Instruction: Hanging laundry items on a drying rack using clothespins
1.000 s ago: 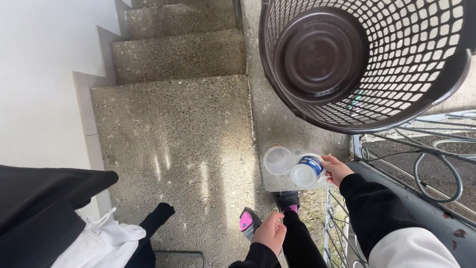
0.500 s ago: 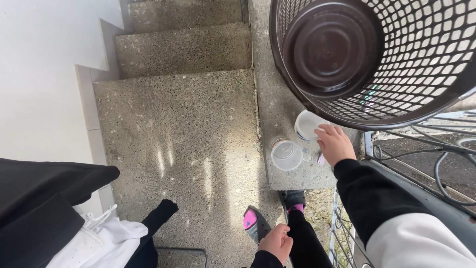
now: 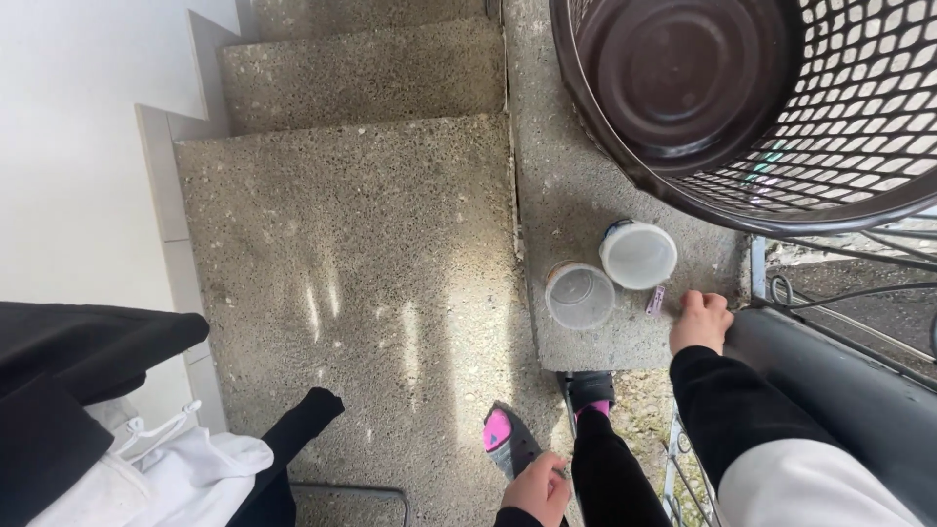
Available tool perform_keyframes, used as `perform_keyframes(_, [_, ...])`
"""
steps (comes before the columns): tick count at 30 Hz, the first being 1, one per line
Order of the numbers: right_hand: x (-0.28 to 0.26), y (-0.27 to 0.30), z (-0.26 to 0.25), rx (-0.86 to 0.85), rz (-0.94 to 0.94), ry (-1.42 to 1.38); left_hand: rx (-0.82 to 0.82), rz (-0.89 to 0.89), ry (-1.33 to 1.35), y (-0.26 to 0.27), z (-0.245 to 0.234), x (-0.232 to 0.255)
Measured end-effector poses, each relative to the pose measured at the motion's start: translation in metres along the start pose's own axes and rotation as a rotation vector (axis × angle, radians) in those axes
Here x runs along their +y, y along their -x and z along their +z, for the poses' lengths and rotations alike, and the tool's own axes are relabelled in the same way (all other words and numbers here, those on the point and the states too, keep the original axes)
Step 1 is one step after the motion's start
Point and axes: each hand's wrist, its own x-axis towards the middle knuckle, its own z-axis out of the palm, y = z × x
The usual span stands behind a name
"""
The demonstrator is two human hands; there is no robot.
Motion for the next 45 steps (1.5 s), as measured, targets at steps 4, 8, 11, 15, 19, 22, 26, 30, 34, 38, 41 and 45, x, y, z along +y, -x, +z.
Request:
perform_keyframes(4, [0.011, -0.008, 0.014, 0.249, -0.013, -0.239, 0.002, -0.019, -0.010, -0.017, 0.015, -0.032])
perform_keyframes(8, [-0.047, 0.009, -0.006, 0.233, -0.074, -0.392, 0.014, -0.090, -0.028, 0.013, 0.005, -0.018])
perform_keyframes(11, [-0.079, 0.026, -0.006, 0.112, 0.179, -0.143, -0.019, -0.072, 0.000, 0.024, 0.001, -0.018])
perform_keyframes(15, [-0.055, 0.016, 0.032, 0.178, 0.142, -0.167, -0.029, -0.074, 0.013, 0.008, 0.005, -0.040])
perform_keyframes(19, [-0.016, -0.013, 0.062, 0.064, 0.146, -0.116, 0.055, -0.050, 0.024, 0.009, 0.006, -0.055])
perform_keyframes(22, [-0.032, -0.002, 0.019, -0.152, 0.196, -0.256, 0.095, -0.024, 0.050, 0.010, 0.013, -0.064])
perform_keyframes(26, [-0.018, 0.030, -0.008, -0.281, 0.326, -0.524, -0.043, -0.007, 0.122, 0.044, -0.004, -0.029])
perform_keyframes(30, [-0.021, 0.115, -0.066, -0.478, 0.312, -1.169, 0.101, 0.219, 0.456, 0.080, 0.015, 0.020])
perform_keyframes(34, [-0.089, 0.231, -0.176, -0.816, 0.200, -1.402, 0.142, 0.432, 0.786, 0.125, 0.021, 0.089])
perform_keyframes(38, [-0.162, 0.286, -0.286, -0.952, -0.100, -1.329, 0.161, 0.336, 0.916, 0.247, -0.013, 0.157])
perform_keyframes(41, [-0.204, 0.305, -0.340, -0.881, -0.182, -1.190, 0.313, 0.390, 0.950, 0.301, -0.033, 0.164])
perform_keyframes(45, [-0.273, 0.345, -0.417, -0.737, -0.194, -1.265, 0.431, 0.544, 0.888, 0.397, -0.072, 0.140])
